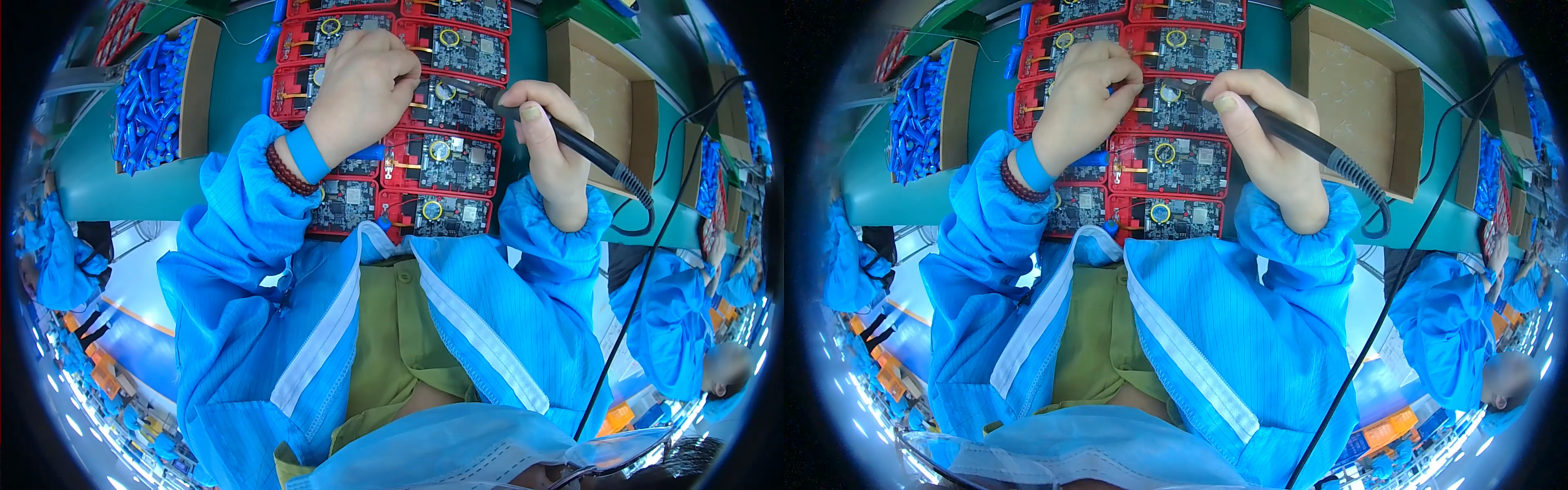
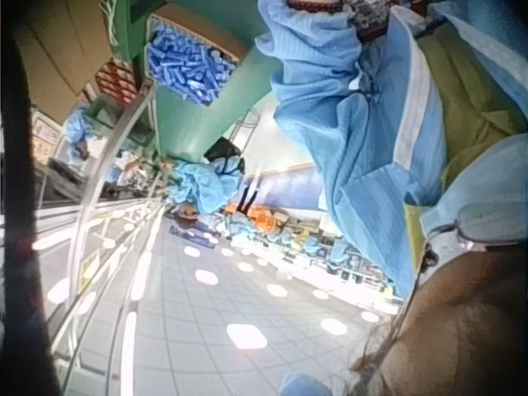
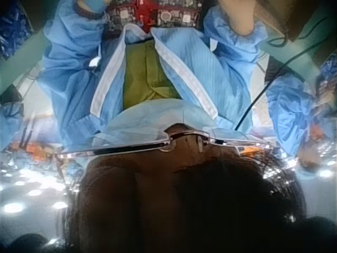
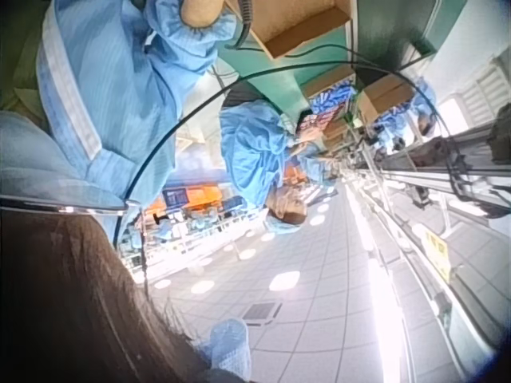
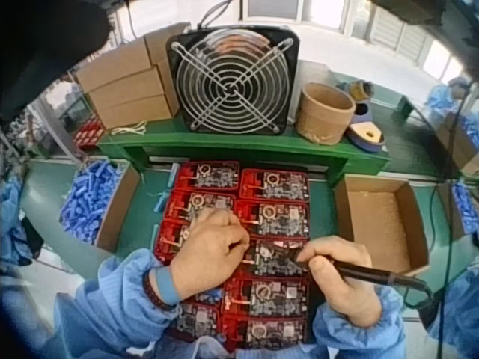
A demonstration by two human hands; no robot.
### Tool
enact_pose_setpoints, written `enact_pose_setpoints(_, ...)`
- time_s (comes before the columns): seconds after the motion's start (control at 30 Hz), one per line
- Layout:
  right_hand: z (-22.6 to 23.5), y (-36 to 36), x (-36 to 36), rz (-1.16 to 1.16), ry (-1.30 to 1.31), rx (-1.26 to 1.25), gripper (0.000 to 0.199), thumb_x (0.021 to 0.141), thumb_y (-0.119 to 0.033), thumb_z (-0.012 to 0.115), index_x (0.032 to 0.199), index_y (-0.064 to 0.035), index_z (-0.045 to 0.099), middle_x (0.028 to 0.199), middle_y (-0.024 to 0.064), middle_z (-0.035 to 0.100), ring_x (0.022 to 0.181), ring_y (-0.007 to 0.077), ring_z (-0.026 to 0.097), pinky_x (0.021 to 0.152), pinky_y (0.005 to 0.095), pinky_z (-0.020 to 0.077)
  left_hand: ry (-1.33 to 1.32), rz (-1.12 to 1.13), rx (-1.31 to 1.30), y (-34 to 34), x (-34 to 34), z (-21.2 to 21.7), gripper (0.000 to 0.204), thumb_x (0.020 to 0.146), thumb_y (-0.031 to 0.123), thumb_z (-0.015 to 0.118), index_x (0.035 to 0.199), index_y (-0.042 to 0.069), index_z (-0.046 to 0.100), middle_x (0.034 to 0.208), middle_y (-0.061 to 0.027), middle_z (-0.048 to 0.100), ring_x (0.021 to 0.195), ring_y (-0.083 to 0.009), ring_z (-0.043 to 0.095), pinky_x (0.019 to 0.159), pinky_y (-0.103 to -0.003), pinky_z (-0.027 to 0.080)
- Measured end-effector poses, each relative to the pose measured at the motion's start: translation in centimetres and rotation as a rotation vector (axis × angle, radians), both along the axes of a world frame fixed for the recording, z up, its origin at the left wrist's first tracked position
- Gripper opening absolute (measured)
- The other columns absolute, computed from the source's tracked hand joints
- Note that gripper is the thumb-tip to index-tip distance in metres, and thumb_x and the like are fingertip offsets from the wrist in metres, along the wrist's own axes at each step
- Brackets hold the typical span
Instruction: The person attaches batteries to circuit boards by soldering wire leads onto each board with a soldering iron, pushes the tray of assembled boards down the assembly line, and removes a finger cot from their finger.
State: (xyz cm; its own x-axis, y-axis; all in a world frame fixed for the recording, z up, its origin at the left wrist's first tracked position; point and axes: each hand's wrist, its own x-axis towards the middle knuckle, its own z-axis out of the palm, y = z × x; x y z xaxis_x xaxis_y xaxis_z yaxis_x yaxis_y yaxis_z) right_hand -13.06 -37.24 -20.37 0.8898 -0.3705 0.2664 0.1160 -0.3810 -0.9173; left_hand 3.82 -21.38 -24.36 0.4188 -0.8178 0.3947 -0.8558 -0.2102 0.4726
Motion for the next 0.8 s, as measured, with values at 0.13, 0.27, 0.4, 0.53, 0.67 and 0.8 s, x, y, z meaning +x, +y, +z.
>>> enact_pose_setpoints(0.13,0.0,0.0,0.1,0.013,0.014,-0.001,0.014,0.090,-0.013,0.056,0.093,-0.0003,0.062,0.083,0.0061,0.061,0.071,0.0094,0.052,0.062,0.0226,0.0416,-0.007,0.000,0.006,0.1,0.1,0.0,0.003,0.075,0.006,0.065,0.078,0.005,0.065,0.089,-0.0081,0.058,0.092,-0.0283,0.052,0.080,-0.039,0.041)
enact_pose_setpoints(0.27,-0.1,0.1,0.3,0.022,0.015,0.001,0.014,0.090,-0.013,0.056,0.093,-0.0003,0.062,0.083,0.0059,0.060,0.070,0.0094,0.052,0.062,0.0227,0.0416,-0.008,0.003,-0.007,0.1,0.1,-0.2,0.003,0.076,0.006,0.065,0.079,0.005,0.065,0.090,-0.0079,0.058,0.092,-0.0284,0.052,0.080,-0.039,0.041)
enact_pose_setpoints(0.4,-0.1,0.4,0.5,0.021,0.023,0.015,0.014,0.090,-0.012,0.055,0.093,-0.0001,0.062,0.082,0.0057,0.060,0.070,0.0093,0.052,0.062,0.0230,0.0418,-0.018,0.009,0.007,0.2,0.1,-0.1,0.004,0.076,0.007,0.065,0.079,0.005,0.065,0.090,-0.0079,0.059,0.093,-0.0285,0.052,0.080,-0.039,0.041)
enact_pose_setpoints(0.53,0.0,0.6,0.5,0.034,0.052,0.013,0.014,0.090,-0.012,0.055,0.093,0.0000,0.062,0.081,0.0059,0.060,0.070,0.0094,0.052,0.062,0.0234,0.0421,-0.028,0.015,0.011,0.3,0.1,-0.2,0.003,0.076,0.007,0.065,0.079,0.005,0.065,0.090,-0.0081,0.059,0.092,-0.0284,0.052,0.080,-0.040,0.041)
enact_pose_setpoints(0.67,0.2,0.5,0.3,0.028,0.055,0.001,0.014,0.089,-0.012,0.055,0.093,0.0001,0.062,0.080,0.0061,0.060,0.069,0.0095,0.052,0.061,0.0233,0.0420,-0.027,0.014,0.006,0.2,0.0,-0.2,0.003,0.076,0.008,0.065,0.078,0.005,0.065,0.090,-0.0080,0.059,0.091,-0.0285,0.052,0.079,-0.040,0.041)
enact_pose_setpoints(0.8,0.0,0.2,-0.6,-0.030,-0.076,-0.024,0.016,0.088,-0.012,0.056,0.092,0.0012,0.063,0.080,0.0063,0.060,0.067,0.0095,0.053,0.059,0.0230,0.0415,-0.035,0.017,-0.008,0.1,0.0,-0.3,0.003,0.076,0.007,0.065,0.078,0.006,0.065,0.089,-0.0079,0.059,0.090,-0.0287,0.052,0.079,-0.040,0.041)
